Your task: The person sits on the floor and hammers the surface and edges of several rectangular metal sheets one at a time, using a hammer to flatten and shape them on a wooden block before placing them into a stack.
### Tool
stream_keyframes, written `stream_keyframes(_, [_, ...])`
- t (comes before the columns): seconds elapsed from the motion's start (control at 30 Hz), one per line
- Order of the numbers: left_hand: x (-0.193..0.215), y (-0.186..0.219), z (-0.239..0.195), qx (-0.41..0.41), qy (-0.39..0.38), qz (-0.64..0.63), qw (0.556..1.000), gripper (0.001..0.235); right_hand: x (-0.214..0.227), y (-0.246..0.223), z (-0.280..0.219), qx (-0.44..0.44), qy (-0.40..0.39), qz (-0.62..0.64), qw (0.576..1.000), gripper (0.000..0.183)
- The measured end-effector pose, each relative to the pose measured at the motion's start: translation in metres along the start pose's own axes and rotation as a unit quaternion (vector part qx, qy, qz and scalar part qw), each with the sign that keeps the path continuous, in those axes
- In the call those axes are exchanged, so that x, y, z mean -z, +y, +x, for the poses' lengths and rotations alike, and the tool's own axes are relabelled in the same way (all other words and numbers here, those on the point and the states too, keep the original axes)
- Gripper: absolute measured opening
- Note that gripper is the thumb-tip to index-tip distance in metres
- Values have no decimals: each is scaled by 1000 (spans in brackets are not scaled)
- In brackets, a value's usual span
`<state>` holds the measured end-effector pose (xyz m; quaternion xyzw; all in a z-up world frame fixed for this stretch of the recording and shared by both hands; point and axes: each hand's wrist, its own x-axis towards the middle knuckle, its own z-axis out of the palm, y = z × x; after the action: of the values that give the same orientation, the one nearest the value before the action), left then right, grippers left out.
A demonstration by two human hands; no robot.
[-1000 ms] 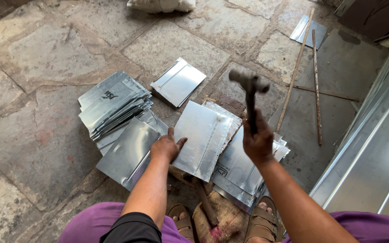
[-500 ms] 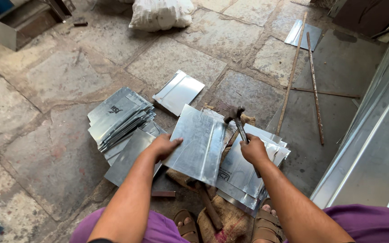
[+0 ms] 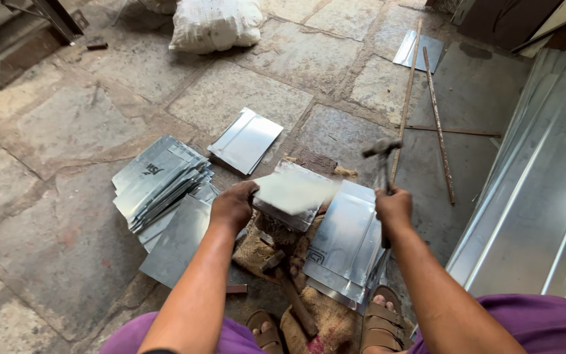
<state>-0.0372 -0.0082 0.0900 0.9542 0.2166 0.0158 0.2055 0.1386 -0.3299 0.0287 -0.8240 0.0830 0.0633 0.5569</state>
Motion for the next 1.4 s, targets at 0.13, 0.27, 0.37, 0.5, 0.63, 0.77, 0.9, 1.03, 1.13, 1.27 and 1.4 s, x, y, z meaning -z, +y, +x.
stream_keyframes(0.13, [-69,-47,33,-160,134,78,975,33,28,-33,-13,40,17,41,998,23])
stream_keyframes(0.27, [-119,-80,63,-13,279,37,960,53,31,-72,-39,99,-3,141,985,23])
stream_keyframes(0.37, [-151,-91,78,225,34,-106,968,63,31,-95,-63,212,-10,195,957,25])
stream_keyframes(0.5, [-174,-92,81,282,-264,-153,910,76,39,-127,-86,342,-51,238,908,30])
stream_keyframes(0.63, [-163,-79,75,257,71,-176,948,66,35,-141,-102,449,-51,202,869,35])
stream_keyframes(0.77, [-114,-60,60,261,-46,-182,947,87,29,-147,-125,489,-56,208,845,38])
stream_keyframes(0.9, [-87,-33,43,257,-54,-145,954,94,53,-162,-133,561,-29,174,809,34])
stream_keyframes(1.03, [-87,-17,45,250,-58,-126,958,90,66,-137,-116,603,-16,145,784,34])
stream_keyframes(1.13, [-95,-18,49,222,-32,-93,970,84,12,-82,-97,575,-8,51,816,27])
stream_keyframes(1.27, [-111,-21,59,203,24,-56,977,88,-31,-28,-105,402,-180,-273,856,20])
stream_keyframes(1.4, [-119,-26,71,202,19,-59,977,91,-34,-53,-120,108,-240,-353,898,38])
